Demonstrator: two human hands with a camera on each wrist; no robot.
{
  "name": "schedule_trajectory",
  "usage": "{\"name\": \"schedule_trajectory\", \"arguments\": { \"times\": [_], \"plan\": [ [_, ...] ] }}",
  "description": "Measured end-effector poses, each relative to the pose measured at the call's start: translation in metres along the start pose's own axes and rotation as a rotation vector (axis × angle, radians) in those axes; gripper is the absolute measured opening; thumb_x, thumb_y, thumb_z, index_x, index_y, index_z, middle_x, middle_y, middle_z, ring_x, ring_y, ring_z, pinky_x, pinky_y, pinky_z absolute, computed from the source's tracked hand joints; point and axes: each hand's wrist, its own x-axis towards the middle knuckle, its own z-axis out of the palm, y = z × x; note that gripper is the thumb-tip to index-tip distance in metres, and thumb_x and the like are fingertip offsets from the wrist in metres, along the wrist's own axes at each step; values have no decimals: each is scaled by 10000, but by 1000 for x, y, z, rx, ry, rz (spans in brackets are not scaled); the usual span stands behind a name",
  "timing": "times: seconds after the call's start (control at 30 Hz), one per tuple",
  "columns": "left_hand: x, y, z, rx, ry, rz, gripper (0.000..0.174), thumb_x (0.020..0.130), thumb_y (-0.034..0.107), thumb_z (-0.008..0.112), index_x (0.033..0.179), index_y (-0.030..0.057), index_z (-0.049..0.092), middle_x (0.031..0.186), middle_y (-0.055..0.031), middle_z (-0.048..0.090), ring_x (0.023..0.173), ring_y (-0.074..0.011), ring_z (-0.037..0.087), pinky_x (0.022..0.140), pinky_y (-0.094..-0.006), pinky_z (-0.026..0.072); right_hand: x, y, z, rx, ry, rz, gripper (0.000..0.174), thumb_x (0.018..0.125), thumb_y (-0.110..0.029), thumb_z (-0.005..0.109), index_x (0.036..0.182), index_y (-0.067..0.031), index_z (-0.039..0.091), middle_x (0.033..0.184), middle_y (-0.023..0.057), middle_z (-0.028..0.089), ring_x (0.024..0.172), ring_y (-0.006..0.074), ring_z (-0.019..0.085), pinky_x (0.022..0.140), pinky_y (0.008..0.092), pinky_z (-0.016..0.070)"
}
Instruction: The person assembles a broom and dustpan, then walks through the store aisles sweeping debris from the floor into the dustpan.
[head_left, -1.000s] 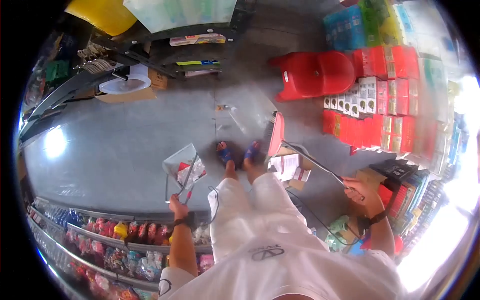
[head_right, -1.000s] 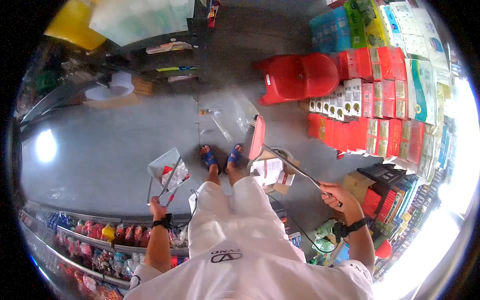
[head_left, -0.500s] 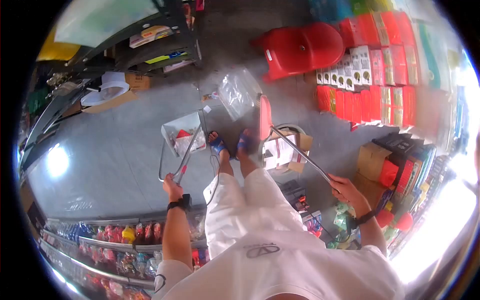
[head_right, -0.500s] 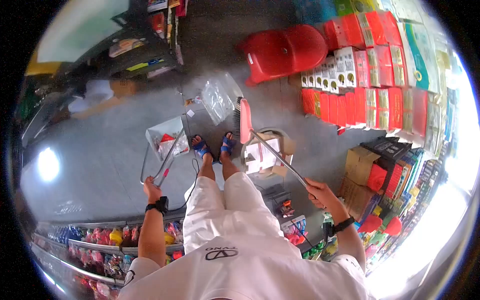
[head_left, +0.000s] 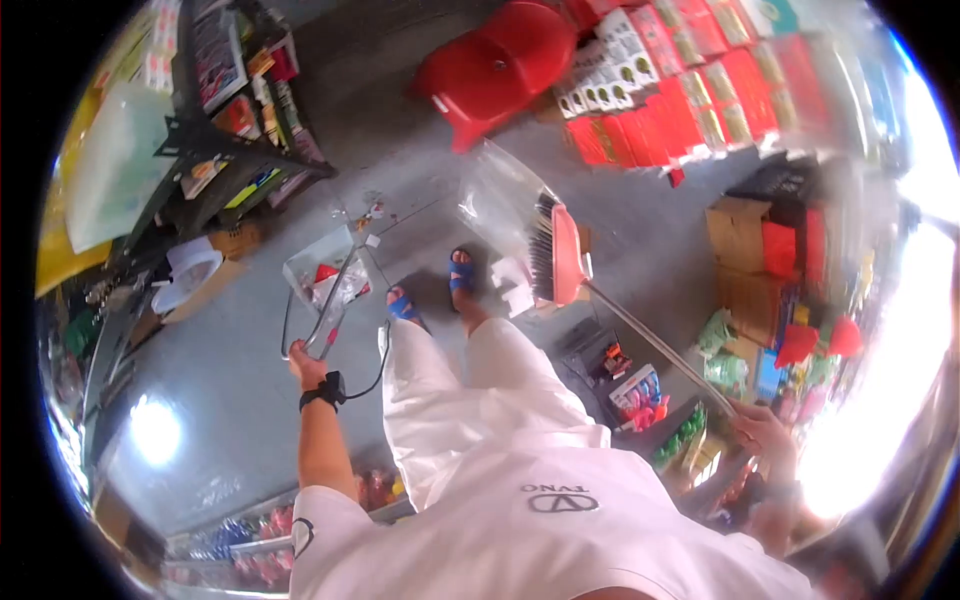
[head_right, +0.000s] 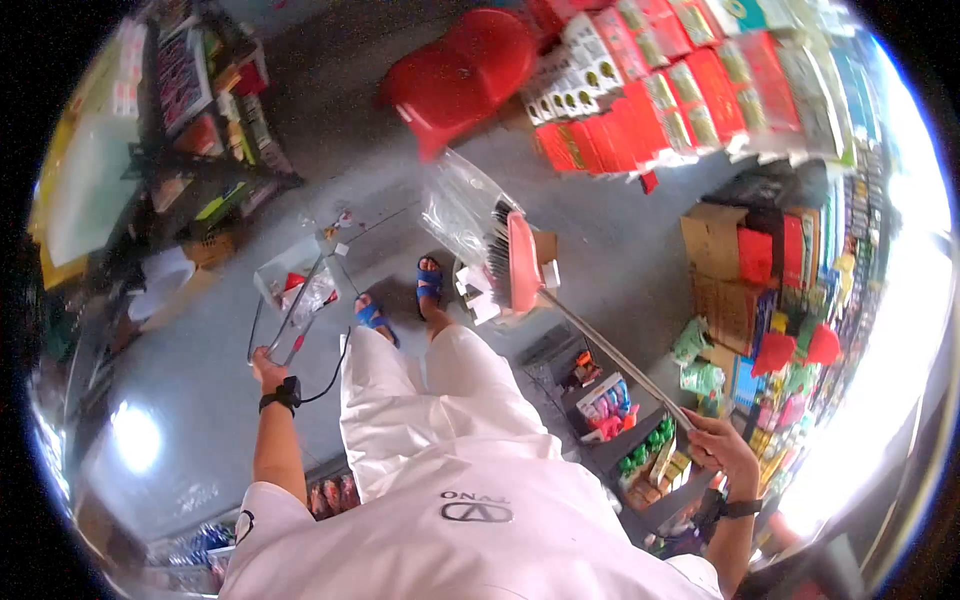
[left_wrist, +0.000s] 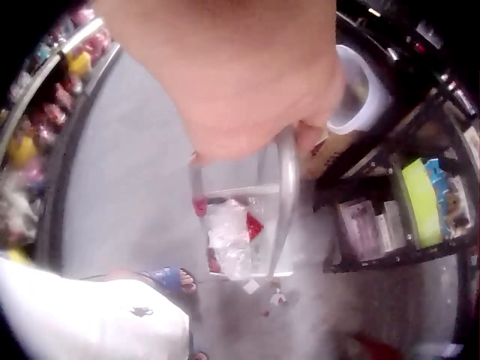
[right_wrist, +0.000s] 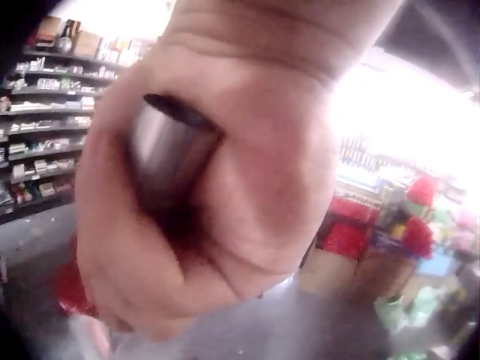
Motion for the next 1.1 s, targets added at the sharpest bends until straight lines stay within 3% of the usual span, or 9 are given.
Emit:
{"name": "schedule_trajectory", "arguments": {
  "times": [0.13,0.23,0.33,0.43,0.53,0.73,0.83,0.93,1.1],
  "plan": [
    [-5,23,5,205,-135,99,200,699,251,593,800,80,572,802,-23,474,786,-178,474,661,-335,383,-13,59,6,24,136,28,426,907,-136,503,1322,-86,418,585,-60,399,416,20,297,354,190,220],
    [72,-2,-29,1031,-419,1135,264,728,196,606,954,64,571,924,-70,545,932,-202,530,745,-330,414,30,89,78,231,164,28,400,911,-141,497,1305,-101,443,591,-66,397,419,21,298,355,200,218],
    [94,9,-5,160,-261,-97,368,735,68,619,1088,48,516,1049,-124,546,1058,-232,518,793,-326,430,92,119,176,251,296,28,337,904,-148,511,1234,-79,503,601,-70,394,433,29,324,371,208,237],
    [138,-24,-43,932,-588,851,444,692,-46,644,1102,23,489,1041,-128,527,1017,-237,514,784,-326,440,153,165,247,294,398,-94,293,899,-161,522,1174,-61,534,603,-68,402,435,40,346,377,214,259],
    [152,-8,-28,1085,-686,1037,489,654,-58,687,1092,32,489,1025,-134,515,960,-251,519,754,-323,448,195,203,268,314,399,-7,271,894,-172,522,1136,-54,553,618,-59,431,454,43,379,388,214,282],
    [162,34,-6,1507,-826,1010,631,607,-65,723,1163,35,441,1073,-148,486,923,-260,512,778,-347,450,227,293,305,-32,475,-20,395,874,-236,531,1209,-27,512,716,37,559,669,136,547,589,262,427],
    [95,65,14,1601,-987,611,425,798,93,593,1174,85,394,1046,-106,428,1023,-215,440,810,-360,453,234,309,325,158,481,-3,393,876,-205,552,1202,9,507,814,53,604,691,129,534,607,258,428],
    [71,67,34,1135,-189,-26,410,837,196,548,1184,46,387,1081,-110,438,963,-220,493,820,-372,446,231,322,333,539,386,70,391,876,-185,559,1202,23,502,770,25,573,621,103,505,558,247,424],
    [44,82,4,1136,-446,89,448,833,333,532,1190,85,425,1143,-59,493,1100,-198,457,955,-431,350,266,368,354,765,513,-61,377,875,-157,539,1246,-93,512,599,-47,462,453,55,416,377,219,299]
  ]
}}
